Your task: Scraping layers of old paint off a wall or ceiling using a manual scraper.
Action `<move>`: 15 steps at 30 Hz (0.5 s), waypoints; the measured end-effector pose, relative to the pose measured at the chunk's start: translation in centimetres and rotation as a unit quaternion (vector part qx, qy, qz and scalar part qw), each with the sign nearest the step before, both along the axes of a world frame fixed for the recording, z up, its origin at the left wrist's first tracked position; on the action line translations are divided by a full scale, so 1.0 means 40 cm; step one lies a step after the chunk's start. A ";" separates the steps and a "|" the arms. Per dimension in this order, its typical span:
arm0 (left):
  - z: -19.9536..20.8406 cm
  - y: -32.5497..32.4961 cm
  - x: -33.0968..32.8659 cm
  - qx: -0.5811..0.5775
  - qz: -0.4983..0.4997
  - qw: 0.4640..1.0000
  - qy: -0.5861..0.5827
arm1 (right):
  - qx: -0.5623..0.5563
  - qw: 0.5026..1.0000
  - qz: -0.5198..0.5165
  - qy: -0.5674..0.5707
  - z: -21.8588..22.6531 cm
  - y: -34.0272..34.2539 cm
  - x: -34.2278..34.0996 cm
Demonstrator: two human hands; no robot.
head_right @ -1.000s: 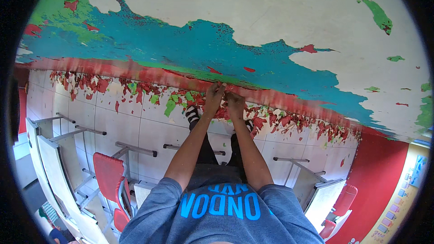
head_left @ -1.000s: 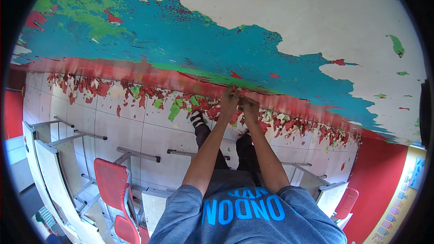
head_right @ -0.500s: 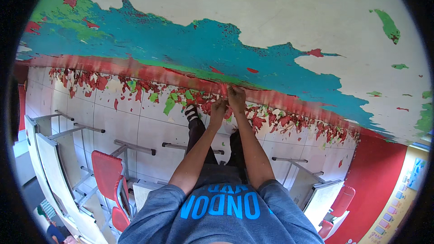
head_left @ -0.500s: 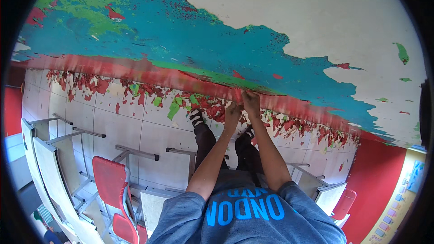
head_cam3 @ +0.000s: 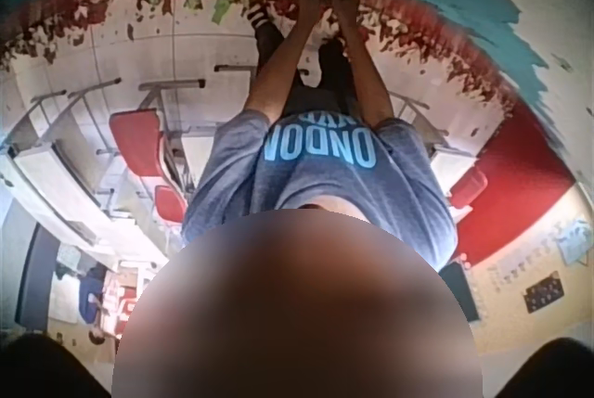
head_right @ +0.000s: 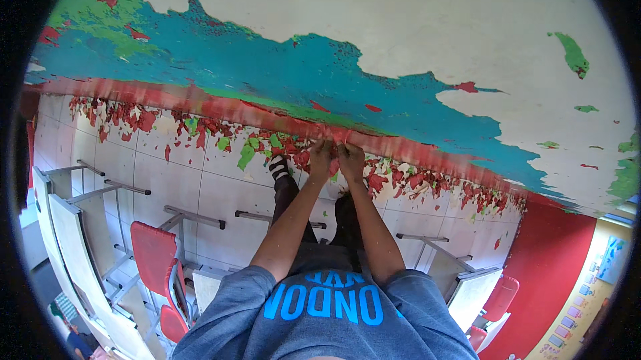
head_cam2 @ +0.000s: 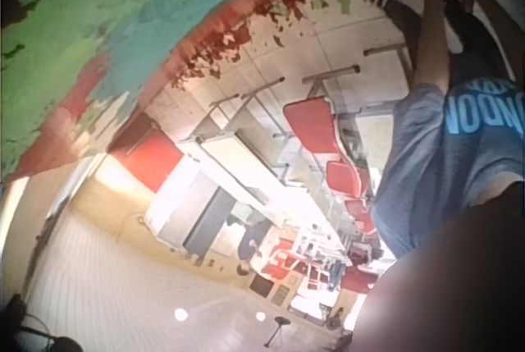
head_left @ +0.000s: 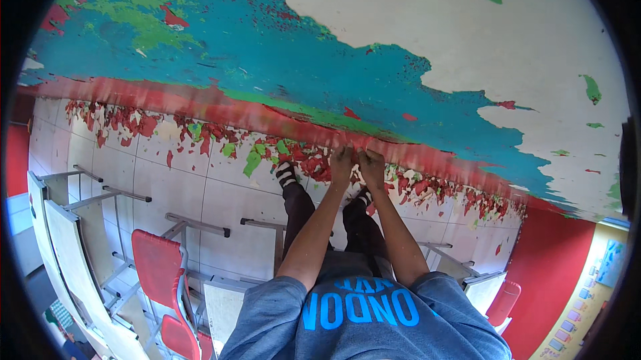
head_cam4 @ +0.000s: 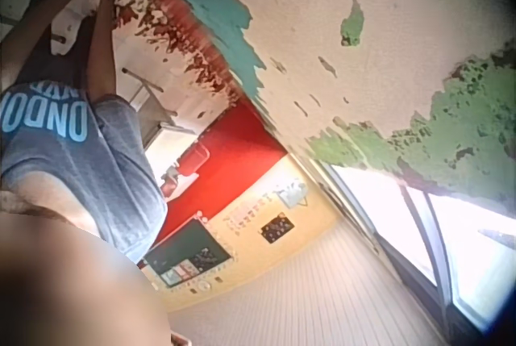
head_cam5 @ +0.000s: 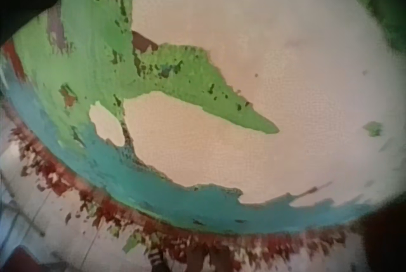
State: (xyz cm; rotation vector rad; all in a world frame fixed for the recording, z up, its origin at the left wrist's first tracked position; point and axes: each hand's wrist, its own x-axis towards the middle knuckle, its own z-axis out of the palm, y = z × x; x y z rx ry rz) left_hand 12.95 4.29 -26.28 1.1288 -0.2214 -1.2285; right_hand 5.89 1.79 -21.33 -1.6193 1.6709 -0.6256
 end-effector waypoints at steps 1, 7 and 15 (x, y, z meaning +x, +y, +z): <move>-0.006 0.021 -0.014 -0.026 -0.008 0.999 0.027 | -0.026 0.999 0.023 -0.024 0.004 0.005 -0.007; 0.006 0.157 -0.086 0.107 -0.121 0.965 0.208 | 0.097 0.995 -0.008 -0.010 0.026 0.019 -0.043; 0.037 -0.041 -0.019 0.067 -0.060 0.957 0.276 | 0.056 0.966 0.186 0.172 0.016 0.150 -0.176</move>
